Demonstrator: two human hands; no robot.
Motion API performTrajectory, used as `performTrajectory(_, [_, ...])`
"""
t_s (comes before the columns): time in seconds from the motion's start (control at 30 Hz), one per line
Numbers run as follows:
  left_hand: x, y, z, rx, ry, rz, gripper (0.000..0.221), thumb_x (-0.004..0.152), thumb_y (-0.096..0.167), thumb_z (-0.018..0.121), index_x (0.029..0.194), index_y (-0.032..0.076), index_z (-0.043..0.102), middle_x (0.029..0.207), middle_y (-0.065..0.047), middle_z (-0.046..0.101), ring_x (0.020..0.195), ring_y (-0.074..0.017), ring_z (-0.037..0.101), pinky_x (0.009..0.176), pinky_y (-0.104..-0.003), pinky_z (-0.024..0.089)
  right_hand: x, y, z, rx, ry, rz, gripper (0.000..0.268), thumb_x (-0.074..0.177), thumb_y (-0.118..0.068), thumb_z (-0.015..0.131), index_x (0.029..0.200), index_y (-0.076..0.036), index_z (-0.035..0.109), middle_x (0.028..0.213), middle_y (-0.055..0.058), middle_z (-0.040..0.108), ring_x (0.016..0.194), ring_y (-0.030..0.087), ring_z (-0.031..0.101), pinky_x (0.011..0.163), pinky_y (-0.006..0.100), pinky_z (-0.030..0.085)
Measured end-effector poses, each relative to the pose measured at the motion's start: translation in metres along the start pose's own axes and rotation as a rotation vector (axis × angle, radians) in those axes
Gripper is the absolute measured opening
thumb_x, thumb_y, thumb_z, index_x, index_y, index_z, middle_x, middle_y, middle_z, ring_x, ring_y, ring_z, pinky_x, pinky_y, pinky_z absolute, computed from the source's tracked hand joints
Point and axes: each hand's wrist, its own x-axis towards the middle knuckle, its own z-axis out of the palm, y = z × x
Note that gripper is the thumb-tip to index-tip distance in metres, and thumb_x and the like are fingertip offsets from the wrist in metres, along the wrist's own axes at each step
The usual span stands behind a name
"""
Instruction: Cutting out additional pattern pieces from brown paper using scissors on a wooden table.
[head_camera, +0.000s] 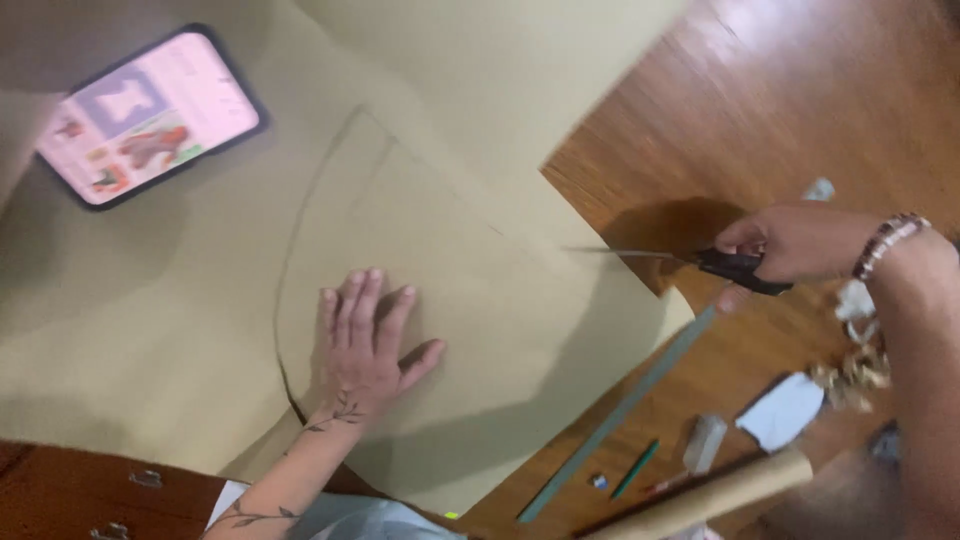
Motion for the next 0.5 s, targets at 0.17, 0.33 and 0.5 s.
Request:
performTrajectory(0.17, [0.009,0.009,-0.011,-0.059,-0.001,-0.035,0.065,0.097,0.056,0.059,0.141,0.008,0.056,0.152,-0.024,0.042,0.147,-0.0381,0.033,0.124,-0.057,0.017,-0.037,0.044,0.132,0.257,0.416,0.101,0.055,0.061,-0.063,0.08,0.101,-0.027,0.07,0.079,-0.002,0.077,0.075,0.015,0.071,0.072,0.031,0.051])
performTrajectory(0.33, [0.004,0.008,-0.049,-0.242,-0.02,-0.139,0.063,0.093,0.044,0.066,0.143,0.01,0.05,0.157,-0.023,0.031,0.148,-0.0459,0.03,0.121,-0.065,0.027,-0.017,0.008,0.283,1.044,0.873,-0.324,0.061,0.077,-0.043,0.07,0.125,-0.008,0.057,0.116,0.008,0.072,0.106,0.02,0.067,0.098,0.038,0.049])
performTrajectory(0.5, [-0.017,-0.056,-0.121,0.007,0.157,-0.153,0.049,0.085,0.01,0.075,0.128,-0.005,0.061,0.141,-0.037,0.043,0.141,-0.0551,0.035,0.118,-0.072,0.029,-0.002,-0.075,0.335,1.438,1.142,-0.467,0.059,0.08,-0.058,0.066,0.116,-0.014,0.048,0.129,0.014,0.065,0.122,0.021,0.062,0.105,0.031,0.044])
